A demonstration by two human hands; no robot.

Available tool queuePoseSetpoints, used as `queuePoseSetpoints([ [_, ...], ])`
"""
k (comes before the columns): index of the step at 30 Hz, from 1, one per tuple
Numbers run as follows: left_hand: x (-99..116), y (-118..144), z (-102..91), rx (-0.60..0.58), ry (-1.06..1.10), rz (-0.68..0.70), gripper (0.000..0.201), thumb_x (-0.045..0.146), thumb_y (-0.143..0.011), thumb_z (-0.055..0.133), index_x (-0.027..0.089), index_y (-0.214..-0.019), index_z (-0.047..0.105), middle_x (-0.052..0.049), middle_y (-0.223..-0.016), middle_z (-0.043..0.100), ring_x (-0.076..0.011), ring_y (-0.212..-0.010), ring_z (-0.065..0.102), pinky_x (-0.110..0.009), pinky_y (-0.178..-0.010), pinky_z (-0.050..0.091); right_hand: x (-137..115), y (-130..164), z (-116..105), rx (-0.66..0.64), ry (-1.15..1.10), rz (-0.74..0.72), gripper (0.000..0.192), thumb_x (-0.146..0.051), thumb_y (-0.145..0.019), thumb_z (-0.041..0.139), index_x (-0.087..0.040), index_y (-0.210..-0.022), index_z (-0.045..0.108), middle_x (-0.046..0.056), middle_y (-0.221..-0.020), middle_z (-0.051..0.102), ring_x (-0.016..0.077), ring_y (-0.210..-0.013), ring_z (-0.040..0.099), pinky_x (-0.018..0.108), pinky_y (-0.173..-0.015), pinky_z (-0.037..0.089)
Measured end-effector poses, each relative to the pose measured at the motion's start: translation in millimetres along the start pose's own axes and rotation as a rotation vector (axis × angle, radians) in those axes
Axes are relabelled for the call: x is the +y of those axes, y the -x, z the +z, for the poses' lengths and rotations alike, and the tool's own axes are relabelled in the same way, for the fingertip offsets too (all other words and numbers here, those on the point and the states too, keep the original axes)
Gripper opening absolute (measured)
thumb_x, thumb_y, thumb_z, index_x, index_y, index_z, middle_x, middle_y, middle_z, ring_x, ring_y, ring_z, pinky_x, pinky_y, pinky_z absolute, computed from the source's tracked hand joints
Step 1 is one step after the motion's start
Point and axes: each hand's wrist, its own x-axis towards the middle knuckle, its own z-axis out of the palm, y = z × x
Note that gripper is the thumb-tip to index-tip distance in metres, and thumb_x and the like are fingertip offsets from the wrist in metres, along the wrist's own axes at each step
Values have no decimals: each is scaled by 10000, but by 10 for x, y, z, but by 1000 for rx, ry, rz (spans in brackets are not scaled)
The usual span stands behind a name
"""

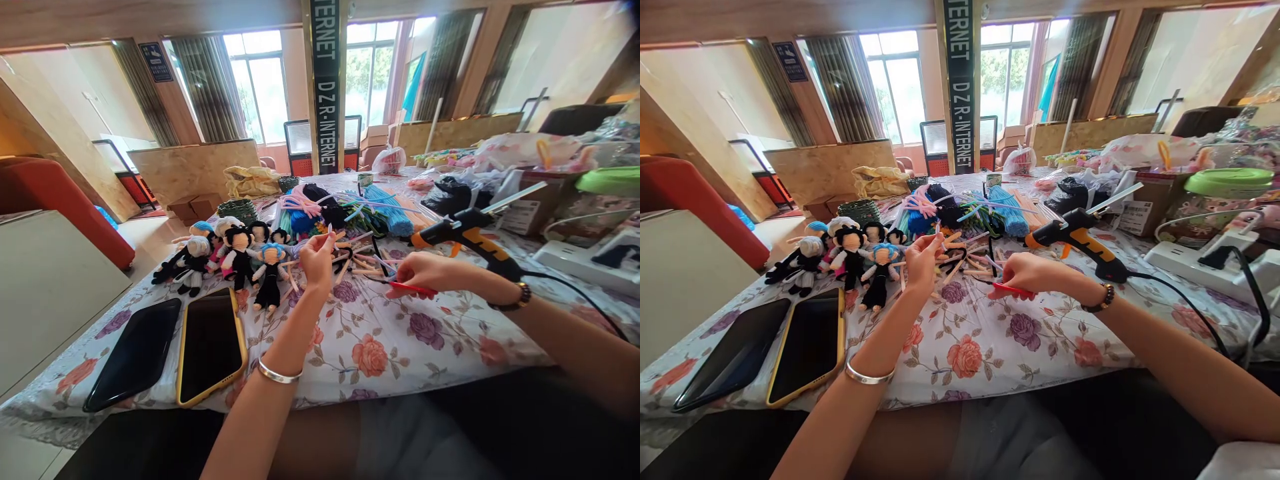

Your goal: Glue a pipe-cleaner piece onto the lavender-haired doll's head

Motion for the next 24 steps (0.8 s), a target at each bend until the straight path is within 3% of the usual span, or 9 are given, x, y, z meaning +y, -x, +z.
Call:
queuePoseSetpoints([
  [2, -6, -4, 0, 7, 2, -3, 145, 284, -679, 694, 146, -671, 649, 23, -626, 603, -53, -546, 485, -202, -576, 388, 103, -44, -14, -45, -55, -51, 517, -678, -644, 603, -164, -594, 597, -10, -461, 492, 92, -430, 409, 240, -428, 270],
  [6, 0, 3, 5, -14, 42, -27, 140, 277, -668, 710, 151, -659, 649, 26, -620, 607, -53, -537, 488, -207, -574, 390, 189, -76, -18, 35, 43, -123, 493, -674, -642, 616, -181, -645, 610, -13, -525, 539, 92, -457, 410, 240, -432, 261],
  [12, 32, 24, 18, -23, 93, -71, 174, 286, -632, 744, 145, -645, 643, 25, -625, 615, -47, -531, 496, -204, -567, 402, -36, 11, 47, 331, 347, -92, 255, -426, -644, 703, -198, -612, 593, 10, -591, 599, 132, -543, 495, 258, -495, 295],
  [19, 46, 35, 19, -29, 111, -85, 181, 285, -621, 754, 144, -654, 646, 28, -610, 610, -45, -521, 504, -200, -560, 416, -111, 49, 124, 412, 473, -85, 257, -437, -657, 702, -204, -650, 594, 27, -633, 610, 146, -560, 501, 259, -503, 258],
  [24, 46, 38, 17, -37, 113, -87, 144, 258, -633, 749, 144, -648, 662, 24, -603, 622, -46, -527, 510, -194, -563, 413, -162, 68, 149, 405, 460, -47, 276, -422, -652, 718, -200, -563, 580, 29, -590, 593, 138, -513, 477, 266, -491, 248],
])
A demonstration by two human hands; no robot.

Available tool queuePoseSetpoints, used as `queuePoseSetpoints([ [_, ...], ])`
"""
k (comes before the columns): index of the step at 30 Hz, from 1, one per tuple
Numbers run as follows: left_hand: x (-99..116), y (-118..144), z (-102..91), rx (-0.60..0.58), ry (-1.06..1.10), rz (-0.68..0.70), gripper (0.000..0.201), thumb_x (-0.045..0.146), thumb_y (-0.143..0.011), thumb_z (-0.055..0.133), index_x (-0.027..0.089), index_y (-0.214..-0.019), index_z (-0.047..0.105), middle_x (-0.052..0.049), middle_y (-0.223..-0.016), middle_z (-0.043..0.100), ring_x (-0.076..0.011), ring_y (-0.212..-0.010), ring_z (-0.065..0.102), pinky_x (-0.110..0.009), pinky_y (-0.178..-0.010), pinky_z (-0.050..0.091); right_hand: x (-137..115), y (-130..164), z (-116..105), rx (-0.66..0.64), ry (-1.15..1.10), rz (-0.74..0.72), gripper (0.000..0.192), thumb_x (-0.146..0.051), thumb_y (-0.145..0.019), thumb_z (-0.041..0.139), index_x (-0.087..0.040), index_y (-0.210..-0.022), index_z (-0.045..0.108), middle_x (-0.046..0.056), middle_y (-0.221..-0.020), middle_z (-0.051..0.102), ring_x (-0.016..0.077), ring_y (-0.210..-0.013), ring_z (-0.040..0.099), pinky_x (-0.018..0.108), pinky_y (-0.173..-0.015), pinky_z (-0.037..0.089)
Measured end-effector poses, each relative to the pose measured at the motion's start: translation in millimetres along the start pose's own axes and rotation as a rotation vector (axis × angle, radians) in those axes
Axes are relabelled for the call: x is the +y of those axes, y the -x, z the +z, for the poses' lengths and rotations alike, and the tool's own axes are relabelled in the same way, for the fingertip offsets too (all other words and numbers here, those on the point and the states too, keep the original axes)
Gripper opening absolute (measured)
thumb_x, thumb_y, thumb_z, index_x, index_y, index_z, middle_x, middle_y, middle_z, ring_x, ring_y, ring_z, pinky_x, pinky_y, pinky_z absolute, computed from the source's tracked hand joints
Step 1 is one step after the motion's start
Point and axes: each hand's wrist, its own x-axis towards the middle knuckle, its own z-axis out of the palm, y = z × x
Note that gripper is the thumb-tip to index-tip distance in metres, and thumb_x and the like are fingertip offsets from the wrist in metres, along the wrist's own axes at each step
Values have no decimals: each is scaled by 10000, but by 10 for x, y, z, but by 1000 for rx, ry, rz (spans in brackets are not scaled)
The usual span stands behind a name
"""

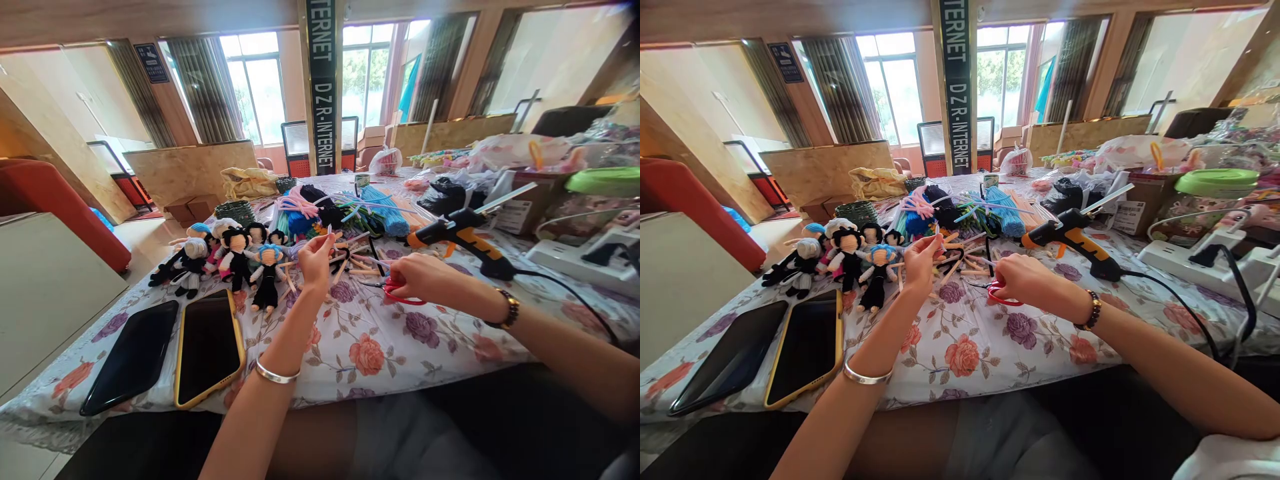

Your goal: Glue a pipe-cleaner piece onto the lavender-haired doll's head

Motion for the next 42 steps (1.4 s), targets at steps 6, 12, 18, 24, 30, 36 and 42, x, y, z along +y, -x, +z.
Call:
queuePoseSetpoints([
  [6, 16, 8, 11, -25, 33, 1, 114, 238, -632, 754, 151, -641, 681, 21, -611, 640, -46, -543, 537, -187, -590, 429, -44, 33, 35, -12, -53, -125, 214, -357, -700, 683, -201, -568, 619, 38, -586, 598, 151, -552, 517, 277, -532, 284],
  [12, 23, 20, 26, -77, 42, -17, 163, 284, -613, 774, 152, -665, 694, 5, -655, 665, -53, -542, 551, -211, -615, 451, 29, 14, 210, 62, -104, -195, 159, -342, -715, 656, -205, -636, 648, 42, -654, 629, 170, -618, 551, 280, -566, 298],
  [18, -19, -2, 12, -126, 39, 6, 193, 318, -601, 778, 155, -666, 698, -8, -683, 676, -64, -570, 567, -220, -627, 457, -64, 37, 101, 13, -119, -210, 185, -280, -824, 545, -208, -722, 682, 43, -647, 659, 169, -612, 578, 276, -567, 311],
  [24, -61, 24, -2, -275, -176, 73, 176, 325, -620, 759, 169, -695, 731, -34, -691, 695, -117, -633, 592, -253, -672, 451, -97, -49, 0, 260, -502, -28, 355, -459, -900, 427, -183, -1066, 575, 54, -796, 694, 157, -605, 599, 253, -544, 376],
  [30, -90, 58, 21, -475, -580, 419, 47, 254, -690, 703, 264, -693, 749, -30, -709, 715, -175, -680, 607, -286, -707, 433, -38, -161, 122, 327, -704, -26, 424, -560, -902, 345, -183, -914, 539, 47, -778, 672, 150, -634, 601, 242, -563, 395],
  [36, -88, 68, 25, -568, -658, 516, 78, 224, -709, 688, 272, -697, 748, -46, -736, 710, -193, -730, 609, -306, -777, 420, -153, -133, 219, 313, -618, 5, 392, -480, -915, 340, -192, -703, 500, -2, -567, 542, 121, -508, 477, 252, -533, 322],
  [42, -110, 32, -5, -453, -717, 560, 306, 39, -692, 596, 257, -859, 730, -52, -888, 705, -214, -890, 606, -324, -848, 417, -182, -150, 337, 421, -894, 101, 424, -552, -891, 366, -196, -683, 468, -16, -545, 501, 98, -468, 409, 248, -491, 311],
])
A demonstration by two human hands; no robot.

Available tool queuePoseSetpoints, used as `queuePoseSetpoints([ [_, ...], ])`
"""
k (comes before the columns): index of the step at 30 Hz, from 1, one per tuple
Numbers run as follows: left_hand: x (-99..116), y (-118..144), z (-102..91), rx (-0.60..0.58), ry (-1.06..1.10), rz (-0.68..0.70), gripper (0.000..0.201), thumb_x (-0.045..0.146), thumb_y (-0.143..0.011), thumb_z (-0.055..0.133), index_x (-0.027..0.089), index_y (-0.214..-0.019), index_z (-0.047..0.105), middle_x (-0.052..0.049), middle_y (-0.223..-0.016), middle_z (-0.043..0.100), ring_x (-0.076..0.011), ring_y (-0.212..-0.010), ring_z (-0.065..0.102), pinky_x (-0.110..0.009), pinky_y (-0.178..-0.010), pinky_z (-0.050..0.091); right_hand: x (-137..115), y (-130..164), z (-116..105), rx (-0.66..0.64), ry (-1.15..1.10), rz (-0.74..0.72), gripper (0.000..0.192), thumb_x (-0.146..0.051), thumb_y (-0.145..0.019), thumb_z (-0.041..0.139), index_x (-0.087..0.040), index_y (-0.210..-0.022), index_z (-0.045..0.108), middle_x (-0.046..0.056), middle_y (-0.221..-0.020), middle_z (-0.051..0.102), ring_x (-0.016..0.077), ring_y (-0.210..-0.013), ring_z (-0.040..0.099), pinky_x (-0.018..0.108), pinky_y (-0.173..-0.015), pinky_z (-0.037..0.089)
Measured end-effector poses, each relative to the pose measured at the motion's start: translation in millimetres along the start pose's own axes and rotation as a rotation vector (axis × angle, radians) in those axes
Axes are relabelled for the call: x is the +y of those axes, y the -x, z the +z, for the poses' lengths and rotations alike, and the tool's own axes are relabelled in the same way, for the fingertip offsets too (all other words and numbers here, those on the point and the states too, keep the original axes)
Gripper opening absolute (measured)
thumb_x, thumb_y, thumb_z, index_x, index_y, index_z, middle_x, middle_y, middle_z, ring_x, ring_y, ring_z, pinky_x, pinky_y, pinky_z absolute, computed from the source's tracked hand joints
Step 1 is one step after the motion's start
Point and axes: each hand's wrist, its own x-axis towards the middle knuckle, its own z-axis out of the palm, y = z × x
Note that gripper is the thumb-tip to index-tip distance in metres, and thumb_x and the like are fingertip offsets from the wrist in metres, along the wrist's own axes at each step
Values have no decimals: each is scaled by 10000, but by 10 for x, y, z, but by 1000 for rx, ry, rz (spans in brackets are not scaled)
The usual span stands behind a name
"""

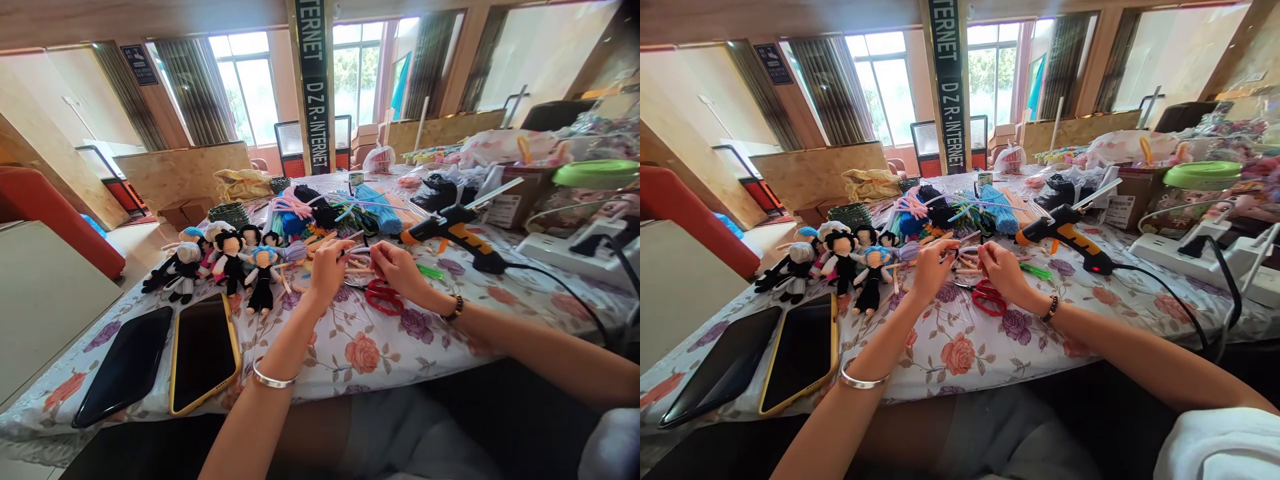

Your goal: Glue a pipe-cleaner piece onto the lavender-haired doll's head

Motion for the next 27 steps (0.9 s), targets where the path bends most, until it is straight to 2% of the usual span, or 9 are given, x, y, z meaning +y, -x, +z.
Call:
queuePoseSetpoints([
  [2, 4, 0, -10, 51, -68, -40, 350, -8, -683, 536, 235, -856, 720, -52, -845, 698, -212, -861, 607, -331, -849, 417, 32, -11, 30, 20, -173, 59, 431, -600, -853, 412, -200, -694, 448, -17, -567, 507, 94, -467, 413, 246, -474, 320],
  [5, 31, 2, -24, 97, -157, -92, 291, 9, -709, 495, 200, -778, 703, -57, -758, 686, -216, -816, 608, -342, -837, 422, 67, -33, 72, 38, -423, 124, 442, -641, -791, 487, -210, -719, 418, -22, -612, 516, 88, -468, 427, 241, -459, 340],
  [10, 57, 2, -27, 60, -249, -100, 223, 71, -783, 495, 172, -822, 689, -68, -888, 712, -204, -887, 618, -332, -863, 435, 113, -49, 115, 102, -645, 157, 452, -633, -721, 590, -209, -726, 435, -39, -601, 517, 71, -454, 430, 218, -431, 331],
  [15, 32, -4, -22, 88, -276, -82, 212, 108, -831, 490, 172, -867, 689, -66, -940, 718, -193, -942, 620, -313, -882, 437, 133, -48, 131, 112, -702, 157, 435, -602, -701, 636, -202, -713, 466, -46, -582, 535, 62, -442, 438, 209, -428, 342],
  [19, 19, -4, -19, 78, -243, -153, 192, 198, -854, 504, 165, -870, 693, -81, -889, 720, -207, -881, 638, -323, -825, 454, 136, -42, 137, 102, -697, 134, 432, -600, -702, 640, -202, -712, 471, -51, -568, 529, 59, -435, 434, 203, -416, 333],
  [27, 48, -16, 12, 73, 144, -202, 172, 241, -838, 529, 164, -810, 680, -43, -808, 718, -149, -782, 659, -256, -760, 489, 97, -7, 138, 60, -594, 36, 387, -571, -754, 605, -200, -738, 497, -50, -579, 520, 55, -436, 426, 194, -403, 321],
])
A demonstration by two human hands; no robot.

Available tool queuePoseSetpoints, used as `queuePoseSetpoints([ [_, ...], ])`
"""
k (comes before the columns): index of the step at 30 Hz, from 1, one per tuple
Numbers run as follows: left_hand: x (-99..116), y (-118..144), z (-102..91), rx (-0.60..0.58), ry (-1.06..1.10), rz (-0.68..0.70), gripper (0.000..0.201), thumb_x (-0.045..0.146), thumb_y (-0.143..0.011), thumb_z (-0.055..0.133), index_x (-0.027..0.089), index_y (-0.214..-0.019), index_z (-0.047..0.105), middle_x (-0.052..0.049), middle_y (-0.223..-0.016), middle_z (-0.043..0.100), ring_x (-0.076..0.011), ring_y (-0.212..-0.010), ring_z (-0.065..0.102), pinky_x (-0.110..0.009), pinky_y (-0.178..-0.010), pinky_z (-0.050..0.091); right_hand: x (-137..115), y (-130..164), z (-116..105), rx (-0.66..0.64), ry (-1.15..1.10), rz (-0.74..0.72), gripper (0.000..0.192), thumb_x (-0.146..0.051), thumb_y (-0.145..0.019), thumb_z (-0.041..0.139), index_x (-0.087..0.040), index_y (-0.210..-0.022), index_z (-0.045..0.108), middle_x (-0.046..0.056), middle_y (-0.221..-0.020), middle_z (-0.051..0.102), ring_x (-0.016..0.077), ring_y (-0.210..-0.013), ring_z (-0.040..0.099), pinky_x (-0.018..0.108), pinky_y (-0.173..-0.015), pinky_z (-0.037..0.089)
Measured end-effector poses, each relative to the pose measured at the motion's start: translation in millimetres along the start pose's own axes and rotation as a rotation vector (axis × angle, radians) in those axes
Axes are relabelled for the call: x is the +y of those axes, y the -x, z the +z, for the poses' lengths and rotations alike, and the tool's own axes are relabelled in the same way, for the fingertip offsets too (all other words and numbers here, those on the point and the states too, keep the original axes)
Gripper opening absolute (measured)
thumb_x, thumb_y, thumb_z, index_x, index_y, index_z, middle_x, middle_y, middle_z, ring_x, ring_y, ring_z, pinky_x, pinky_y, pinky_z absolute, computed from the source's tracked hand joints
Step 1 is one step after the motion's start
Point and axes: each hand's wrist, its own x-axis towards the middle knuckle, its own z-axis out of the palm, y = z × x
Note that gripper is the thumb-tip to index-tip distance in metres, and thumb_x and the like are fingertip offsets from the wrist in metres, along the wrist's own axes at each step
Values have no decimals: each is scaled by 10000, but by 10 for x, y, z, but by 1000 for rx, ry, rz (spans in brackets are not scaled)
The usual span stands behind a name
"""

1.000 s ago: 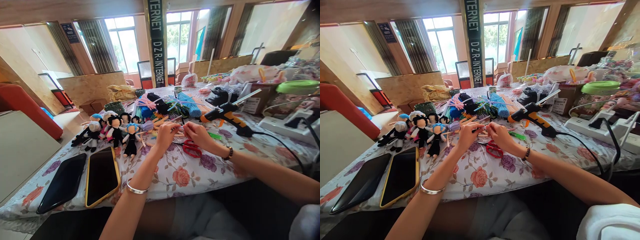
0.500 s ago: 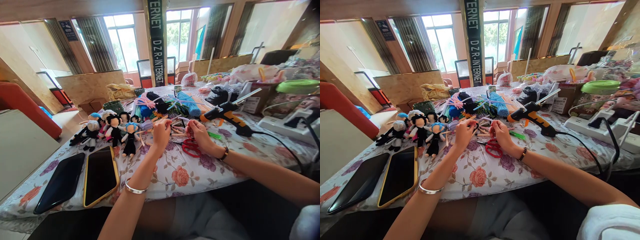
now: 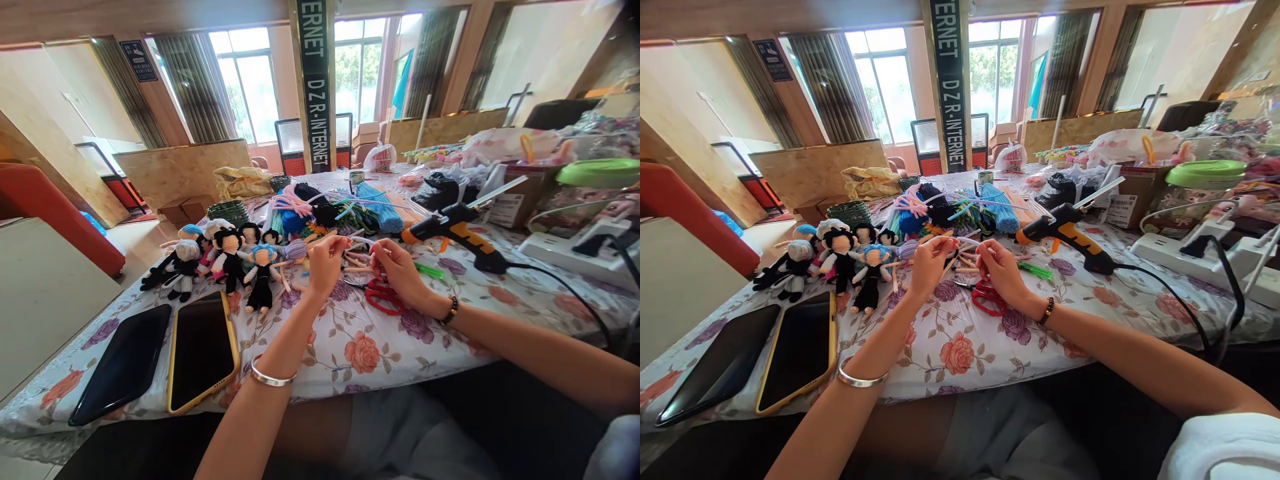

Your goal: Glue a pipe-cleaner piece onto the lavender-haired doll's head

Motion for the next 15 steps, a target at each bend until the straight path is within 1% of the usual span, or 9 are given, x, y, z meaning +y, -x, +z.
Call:
queuePoseSetpoints([
  [3, 0, -5, 10, -7, 102, -15, 155, 254, -814, 558, 159, -791, 678, -36, -771, 707, -140, -750, 651, -247, -732, 495, -11, 8, 9, -10, 39, -17, 374, -556, -759, 609, -201, -728, 495, -49, -583, 518, 52, -431, 418, 193, -398, 319],
  [7, 27, -2, 6, 8, 145, -6, 165, 285, -789, 592, 157, -728, 676, -24, -735, 692, -128, -721, 633, -233, -707, 482, 4, 17, 4, -33, 109, -39, 354, -545, -789, 577, -200, -737, 518, -45, -594, 521, 50, -438, 410, 194, -406, 329],
  [10, 46, -1, -2, 8, 171, -31, 175, 315, -761, 628, 158, -699, 674, -19, -708, 685, -128, -704, 621, -234, -695, 471, 15, 21, -5, -38, 160, -37, 335, -531, -808, 560, -201, -762, 535, -45, -590, 516, 54, -443, 409, 196, -411, 334],
  [15, 36, -2, -2, -21, 214, -60, 157, 296, -739, 646, 154, -677, 674, -14, -684, 677, -122, -679, 607, -237, -701, 460, 0, 13, -4, -7, 168, -51, 329, -527, -804, 561, -199, -805, 537, -47, -596, 509, 55, -434, 411, 200, -398, 326],
])
